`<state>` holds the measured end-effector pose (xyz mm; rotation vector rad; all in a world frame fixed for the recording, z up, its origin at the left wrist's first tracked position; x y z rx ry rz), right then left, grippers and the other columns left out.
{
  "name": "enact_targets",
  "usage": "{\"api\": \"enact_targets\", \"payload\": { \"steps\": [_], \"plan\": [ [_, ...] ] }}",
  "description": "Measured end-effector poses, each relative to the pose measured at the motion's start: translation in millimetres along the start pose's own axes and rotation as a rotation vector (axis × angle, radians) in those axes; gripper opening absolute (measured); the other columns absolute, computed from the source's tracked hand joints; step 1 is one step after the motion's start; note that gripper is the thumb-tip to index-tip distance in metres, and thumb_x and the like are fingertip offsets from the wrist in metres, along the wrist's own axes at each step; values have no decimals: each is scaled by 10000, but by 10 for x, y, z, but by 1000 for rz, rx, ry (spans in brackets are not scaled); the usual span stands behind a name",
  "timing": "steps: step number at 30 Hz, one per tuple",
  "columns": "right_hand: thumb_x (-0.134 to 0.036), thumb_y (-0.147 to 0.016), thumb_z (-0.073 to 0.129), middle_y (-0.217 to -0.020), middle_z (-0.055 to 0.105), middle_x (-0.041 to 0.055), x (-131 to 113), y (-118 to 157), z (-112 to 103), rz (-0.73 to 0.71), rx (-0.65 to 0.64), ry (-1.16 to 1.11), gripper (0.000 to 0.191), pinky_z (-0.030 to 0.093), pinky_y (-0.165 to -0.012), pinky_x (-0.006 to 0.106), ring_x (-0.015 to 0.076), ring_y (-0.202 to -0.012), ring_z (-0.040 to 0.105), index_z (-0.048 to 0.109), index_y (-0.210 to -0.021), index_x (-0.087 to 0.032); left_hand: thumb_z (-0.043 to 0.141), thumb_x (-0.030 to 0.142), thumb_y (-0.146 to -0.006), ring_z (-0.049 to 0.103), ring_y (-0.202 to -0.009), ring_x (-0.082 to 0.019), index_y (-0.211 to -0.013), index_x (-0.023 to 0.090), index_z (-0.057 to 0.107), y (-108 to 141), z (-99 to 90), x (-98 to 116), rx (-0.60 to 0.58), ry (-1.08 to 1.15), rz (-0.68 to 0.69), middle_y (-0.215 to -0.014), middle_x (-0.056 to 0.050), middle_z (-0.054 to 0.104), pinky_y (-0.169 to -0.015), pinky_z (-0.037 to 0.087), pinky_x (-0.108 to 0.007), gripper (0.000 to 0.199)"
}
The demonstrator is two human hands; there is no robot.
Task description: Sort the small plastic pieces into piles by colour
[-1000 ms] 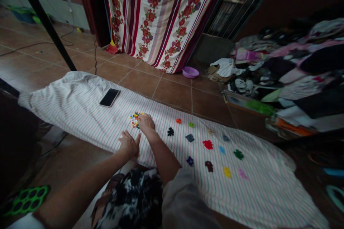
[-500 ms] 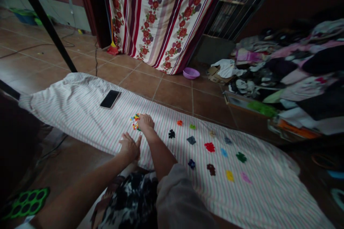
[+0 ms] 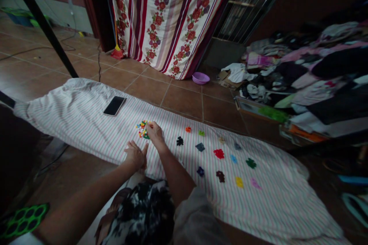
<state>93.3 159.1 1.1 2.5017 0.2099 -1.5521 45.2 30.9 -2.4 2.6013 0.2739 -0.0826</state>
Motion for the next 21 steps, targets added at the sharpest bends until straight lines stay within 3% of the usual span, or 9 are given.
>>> {"api": "enact_targets", "payload": {
  "steps": [8, 15, 21],
  "plan": [
    [-390, -729, 565, -639, 665, 11, 19, 262, -56, 221, -34, -484, 225, 371, -474, 189, 96, -530, 543, 584, -632, -189, 704, 523, -683, 274, -1358, -552, -1502, 289, 178, 24, -30, -7, -9, -21, -16, -1510, -300, 278, -886, 419, -691, 1001],
    [-445, -696, 609, -653, 673, 17, 129, 498, -201, 226, -3, -557, 264, 358, -489, 202, 97, -543, 532, 595, -636, -189, 703, 503, -698, 275, -1356, -555, -1503, 267, 150, 58, -68, -8, -32, -54, -19, -1502, -323, 271, -872, 435, -677, 1005],
    [-457, -659, 638, -719, 685, 17, 265, 732, -432, 201, 35, -586, 276, 382, -518, 205, 104, -602, 569, 612, -702, -186, 580, 441, -817, 319, -1341, -543, -1508, 267, 155, 121, -86, -9, 9, -120, -1, -1473, -349, 312, -853, 464, -606, 830]
  ]
}}
Point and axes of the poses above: each hand's wrist, its own y-axis away from the middle knuckle, its own z-axis out of the palm, x = y × z, the point moved 6 cm from there along -y, towards the middle knuckle
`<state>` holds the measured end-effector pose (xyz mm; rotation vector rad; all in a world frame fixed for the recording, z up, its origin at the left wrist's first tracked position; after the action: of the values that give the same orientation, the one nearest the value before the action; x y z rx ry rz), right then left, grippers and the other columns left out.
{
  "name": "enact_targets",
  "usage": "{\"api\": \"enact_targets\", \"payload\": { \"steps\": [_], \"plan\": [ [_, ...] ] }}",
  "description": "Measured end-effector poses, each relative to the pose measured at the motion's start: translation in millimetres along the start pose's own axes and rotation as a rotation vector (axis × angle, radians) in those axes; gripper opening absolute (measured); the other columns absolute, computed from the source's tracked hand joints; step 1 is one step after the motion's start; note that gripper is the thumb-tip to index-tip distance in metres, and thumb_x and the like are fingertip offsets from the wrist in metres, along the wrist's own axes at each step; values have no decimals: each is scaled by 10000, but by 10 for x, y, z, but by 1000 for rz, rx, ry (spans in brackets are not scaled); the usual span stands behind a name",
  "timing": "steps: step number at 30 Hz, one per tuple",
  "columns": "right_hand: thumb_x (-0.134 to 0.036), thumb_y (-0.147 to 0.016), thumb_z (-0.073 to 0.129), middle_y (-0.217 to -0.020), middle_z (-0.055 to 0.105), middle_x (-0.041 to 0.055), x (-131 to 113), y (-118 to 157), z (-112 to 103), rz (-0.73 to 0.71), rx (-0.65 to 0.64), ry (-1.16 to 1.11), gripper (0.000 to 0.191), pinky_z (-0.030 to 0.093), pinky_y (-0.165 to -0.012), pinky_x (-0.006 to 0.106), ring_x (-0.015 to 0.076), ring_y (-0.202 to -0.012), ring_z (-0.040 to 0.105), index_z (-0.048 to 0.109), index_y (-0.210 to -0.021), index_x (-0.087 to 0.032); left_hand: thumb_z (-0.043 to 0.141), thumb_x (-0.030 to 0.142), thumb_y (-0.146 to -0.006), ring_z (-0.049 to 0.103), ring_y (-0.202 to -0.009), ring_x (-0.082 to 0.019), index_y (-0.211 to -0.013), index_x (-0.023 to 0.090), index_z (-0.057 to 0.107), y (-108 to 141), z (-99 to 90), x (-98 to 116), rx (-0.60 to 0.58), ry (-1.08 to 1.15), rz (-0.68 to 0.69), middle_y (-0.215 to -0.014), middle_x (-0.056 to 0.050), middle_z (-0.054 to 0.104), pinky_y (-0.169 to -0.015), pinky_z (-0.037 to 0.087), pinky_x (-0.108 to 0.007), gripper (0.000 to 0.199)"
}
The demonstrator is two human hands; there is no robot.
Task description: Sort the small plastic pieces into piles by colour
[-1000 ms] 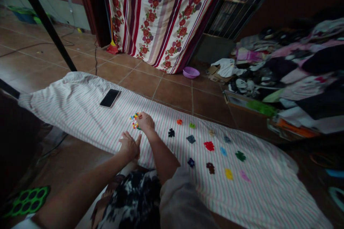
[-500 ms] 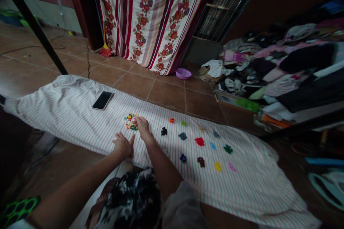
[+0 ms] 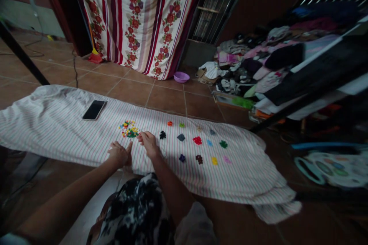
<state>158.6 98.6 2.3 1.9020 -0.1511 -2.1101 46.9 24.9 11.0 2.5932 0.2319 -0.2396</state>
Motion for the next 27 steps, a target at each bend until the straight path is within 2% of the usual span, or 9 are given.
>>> {"api": "enact_targets", "payload": {
  "steps": [5, 10, 17, 21, 24, 27],
  "plan": [
    [-404, -605, 685, -682, 658, 3, -5, 105, -334, -21, 74, -25, 245, 388, -524, 216, 117, -617, 590, 598, -676, -186, 587, 422, -812, 354, -1309, -565, -1509, 273, 167, -2, 31, -14, 23, -19, 11, -1455, -365, 332, -812, 473, -590, 827],
    [-397, -587, 717, -608, 623, -15, -54, 165, -777, -88, 167, -10, 257, 406, -538, 237, 129, -596, 585, 605, -698, -193, 571, 405, -815, 375, -1298, -560, -1515, 249, 166, -49, 77, -26, 32, -28, 22, -1439, -378, 353, -788, 477, -577, 824],
    [-425, -528, 755, -608, 626, -20, -180, 262, -1716, -178, 374, -31, 359, 426, -532, 238, 123, -568, 581, 579, -745, -200, 590, 513, -769, 362, -1287, -584, -1521, 212, 153, -138, 193, -31, 48, -14, 22, -1443, -376, 352, -811, 451, -621, 919],
    [-411, -487, 775, -595, 623, -24, -246, 335, -2248, -203, 474, -17, 400, 412, -494, 223, 104, -516, 550, 568, -755, -198, 564, 502, -794, 361, -1297, -572, -1519, 250, 131, -140, 199, -30, 39, -33, 19, -1446, -369, 350, -826, 446, -574, 882],
    [-436, -485, 765, -586, 615, -19, -253, 394, -2579, -205, 543, 34, 421, 390, -467, 224, 106, -497, 534, 570, -773, -198, 575, 477, -781, 383, -1280, -571, -1521, 230, 154, -160, 204, -48, 27, -21, 11, -1435, -376, 361, -823, 444, -574, 887],
    [-455, -495, 739, -574, 601, -18, -245, 444, -2863, -226, 604, 86, 418, 382, -464, 233, 109, -489, 515, 572, -781, -200, 594, 510, -731, 451, -1219, -559, -1518, 175, 211, -220, 222, -37, 41, 47, 40, -1357, -379, 458, -791, 454, -596, 937]
  ]
}}
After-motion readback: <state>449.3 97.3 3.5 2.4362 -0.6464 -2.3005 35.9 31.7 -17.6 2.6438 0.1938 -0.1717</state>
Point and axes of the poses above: each hand's wrist, its own y-axis away from the middle knuckle, its own z-axis out of the palm, x = y × z, the point moved 6 cm from there along -y, towards the middle knuckle
